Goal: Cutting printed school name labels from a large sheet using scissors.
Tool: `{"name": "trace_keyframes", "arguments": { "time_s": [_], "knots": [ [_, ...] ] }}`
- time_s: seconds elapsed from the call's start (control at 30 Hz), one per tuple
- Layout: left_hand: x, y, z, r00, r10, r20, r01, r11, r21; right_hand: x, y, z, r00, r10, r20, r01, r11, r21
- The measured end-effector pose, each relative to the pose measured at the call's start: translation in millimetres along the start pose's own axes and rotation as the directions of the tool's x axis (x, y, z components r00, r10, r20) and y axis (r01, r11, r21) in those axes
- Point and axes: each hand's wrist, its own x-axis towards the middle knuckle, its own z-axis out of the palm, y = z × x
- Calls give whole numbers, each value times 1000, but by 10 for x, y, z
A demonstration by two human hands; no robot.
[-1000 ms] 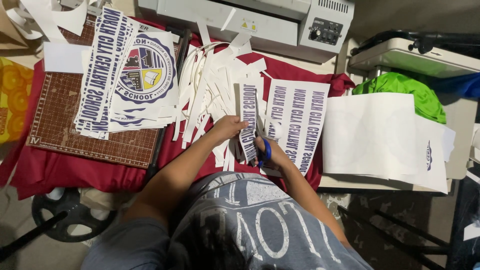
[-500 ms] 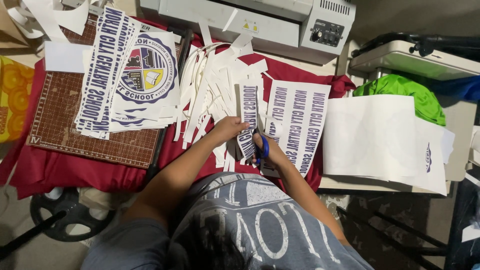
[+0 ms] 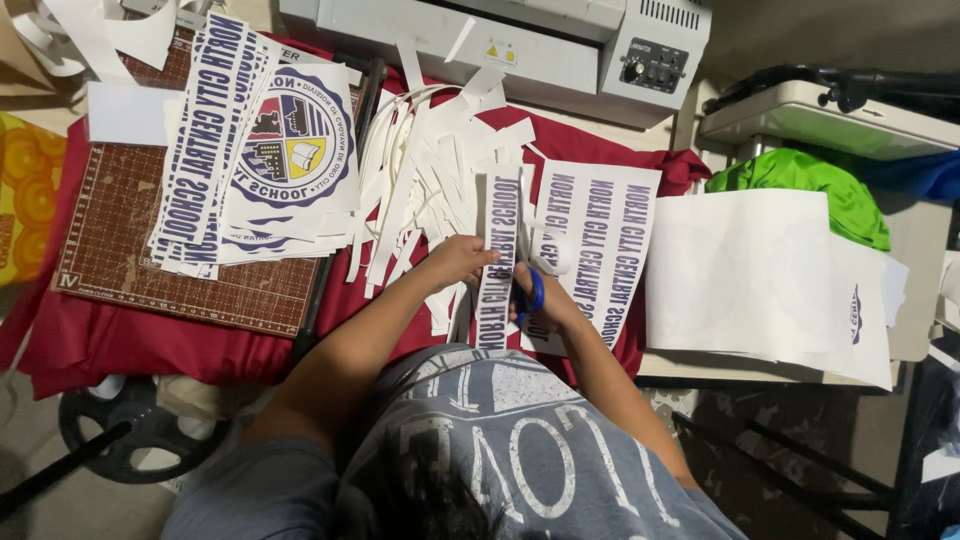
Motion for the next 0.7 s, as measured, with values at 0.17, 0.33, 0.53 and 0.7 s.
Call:
{"name": "trace_keyframes", "arguments": {
  "time_s": [0.17,0.33,0.53,0.7],
  "knots": [
    [51,-58,-16,1000,12,-27,-10,996,90,32,-92,-3,999,-45,30,46,999,-29],
    [79,-110,-29,1000,19,-9,-19,1000,18,24,-110,131,999,-43,-25,42,999,-25],
    [40,-76,-25,999,35,-14,-34,997,70,50,-61,136,995,-81,-57,84,994,65],
    [-2,-49,-12,999,42,14,-42,999,8,91,33,80,990,-106,-97,102,994,-44]
  ]
}}
